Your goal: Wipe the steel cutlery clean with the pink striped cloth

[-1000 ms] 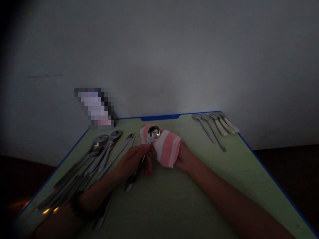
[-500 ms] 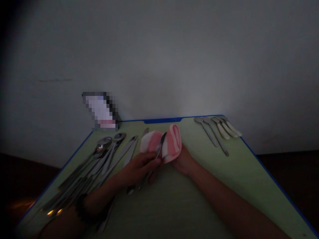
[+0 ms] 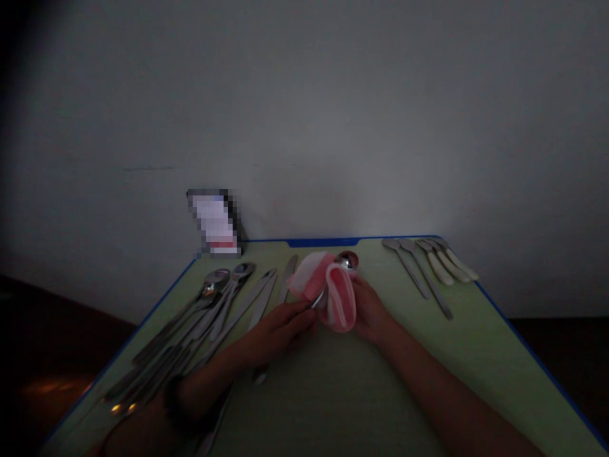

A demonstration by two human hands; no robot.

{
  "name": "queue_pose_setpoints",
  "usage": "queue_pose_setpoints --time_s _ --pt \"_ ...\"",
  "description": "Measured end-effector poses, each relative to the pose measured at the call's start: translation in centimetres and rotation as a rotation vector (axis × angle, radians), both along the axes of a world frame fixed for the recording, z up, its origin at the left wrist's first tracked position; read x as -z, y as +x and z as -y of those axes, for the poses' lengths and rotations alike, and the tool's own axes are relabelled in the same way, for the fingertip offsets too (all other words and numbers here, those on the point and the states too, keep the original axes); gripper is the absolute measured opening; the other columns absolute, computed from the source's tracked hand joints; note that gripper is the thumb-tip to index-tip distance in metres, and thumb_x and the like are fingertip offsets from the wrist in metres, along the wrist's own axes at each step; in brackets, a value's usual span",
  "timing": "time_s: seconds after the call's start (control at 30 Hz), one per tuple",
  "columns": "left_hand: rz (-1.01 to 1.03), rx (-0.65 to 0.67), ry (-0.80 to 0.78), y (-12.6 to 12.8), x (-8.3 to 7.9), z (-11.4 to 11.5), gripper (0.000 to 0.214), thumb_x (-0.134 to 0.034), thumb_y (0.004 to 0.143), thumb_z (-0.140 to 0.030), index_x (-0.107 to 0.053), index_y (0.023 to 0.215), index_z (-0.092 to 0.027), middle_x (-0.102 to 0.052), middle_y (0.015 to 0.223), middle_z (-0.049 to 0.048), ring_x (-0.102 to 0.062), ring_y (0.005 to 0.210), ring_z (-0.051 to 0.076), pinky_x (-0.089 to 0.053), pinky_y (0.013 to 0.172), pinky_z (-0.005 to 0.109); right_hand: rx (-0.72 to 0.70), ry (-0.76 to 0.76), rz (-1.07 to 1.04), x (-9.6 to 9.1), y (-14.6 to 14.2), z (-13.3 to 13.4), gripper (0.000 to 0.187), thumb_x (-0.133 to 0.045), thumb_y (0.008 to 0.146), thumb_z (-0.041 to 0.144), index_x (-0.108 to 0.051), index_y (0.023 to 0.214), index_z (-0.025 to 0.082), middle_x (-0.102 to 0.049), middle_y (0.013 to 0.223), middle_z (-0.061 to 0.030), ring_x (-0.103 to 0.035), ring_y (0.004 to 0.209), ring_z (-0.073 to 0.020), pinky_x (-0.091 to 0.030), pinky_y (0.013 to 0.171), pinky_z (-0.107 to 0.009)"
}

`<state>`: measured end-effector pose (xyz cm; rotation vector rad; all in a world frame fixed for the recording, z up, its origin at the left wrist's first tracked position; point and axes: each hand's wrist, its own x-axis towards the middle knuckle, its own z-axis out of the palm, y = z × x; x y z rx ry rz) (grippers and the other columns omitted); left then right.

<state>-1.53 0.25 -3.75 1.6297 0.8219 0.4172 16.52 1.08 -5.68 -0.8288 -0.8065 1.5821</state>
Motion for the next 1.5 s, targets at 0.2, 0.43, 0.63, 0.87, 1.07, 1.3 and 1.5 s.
queue_pose_setpoints --time_s 0.2,0.43,0.63,0.87,1.07,1.3,1.5 --pt "0.005 0.002 0.100 0.2 -1.0 0.2 0.031 -0.036 0.089 -0.039 -0.049 0.072 -0.017 -0.045 0.060 -0.0037 -0.040 0.053 0.009 -0.031 0.049 0.020 -0.050 -0.021 -0.142 0.1 -0.3 0.3 0.018 -0.066 0.071 0.033 -0.062 0.076 0.016 -0.064 0.068 -0.0013 -0.055 0.058 -0.0120 -0.046 0.058 -0.025" --pt "0.131 -0.063 0.127 -0.5 -0.5 0.5 0.024 -0.043 0.082 -0.035 -0.046 0.067 -0.017 -0.041 0.061 -0.0024 -0.034 0.056 0.011 -0.029 0.051 0.023 -0.075 0.133 -0.044 -4.2 -2.9 1.5 0.019 -0.068 0.069 0.031 -0.064 0.082 0.018 -0.063 0.069 -0.0018 -0.058 0.062 -0.0142 -0.045 0.058 -0.026" --pt "0.194 -0.131 0.112 0.0 -0.1 0.9 0.041 -0.030 0.090 -0.046 -0.038 0.061 -0.018 -0.035 0.054 -0.0041 -0.031 0.050 0.009 -0.026 0.048 0.023 0.162 0.299 0.149 -7.7 -2.8 -0.4 0.019 -0.061 0.076 0.033 -0.063 0.089 0.019 -0.063 0.074 0.0001 -0.055 0.066 -0.0120 -0.043 0.060 -0.022" --pt "0.310 -0.266 0.042 0.2 0.8 0.5 0.044 -0.030 0.089 -0.052 -0.034 0.060 -0.019 -0.032 0.053 -0.0055 -0.029 0.047 0.009 -0.025 0.047 0.023 0.234 0.682 0.983 -11.2 -2.1 -2.1 0.026 -0.055 0.080 0.036 -0.066 0.099 0.022 -0.068 0.090 -0.0053 -0.060 0.082 -0.0203 -0.041 0.072 -0.030" --pt "0.172 -0.101 0.169 -0.5 0.2 0.8 0.044 -0.026 0.092 -0.047 -0.037 0.061 -0.018 -0.034 0.056 -0.0044 -0.032 0.052 0.010 -0.026 0.051 0.024 0.150 0.675 1.367 -14.5 -0.1 1.7 0.017 -0.052 0.083 0.030 -0.066 0.091 0.024 -0.068 0.077 -0.0034 -0.057 0.064 -0.0165 -0.035 0.057 -0.026" --pt "-0.031 0.104 0.389 -0.6 -1.4 1.7 0.038 -0.031 0.091 -0.043 -0.046 0.068 -0.017 -0.041 0.062 -0.0030 -0.042 0.060 0.012 -0.031 0.061 0.024 -0.195 0.622 1.457 -16.3 2.6 6.0 0.024 -0.052 0.081 0.019 -0.062 0.060 0.025 -0.058 0.050 0.0026 -0.048 0.044 -0.0110 -0.026 0.046 -0.026" --pt "0.171 -0.125 0.216 -0.9 0.7 1.5 0.043 -0.038 0.084 -0.055 -0.045 0.064 -0.018 -0.037 0.057 -0.0030 -0.035 0.054 0.011 -0.030 0.053 0.024 -0.084 0.709 1.196 -15.7 -0.3 3.4 0.013 -0.058 0.075 0.019 -0.069 0.079 0.026 -0.067 0.072 0.0014 -0.055 0.059 -0.0138 -0.033 0.055 -0.024"
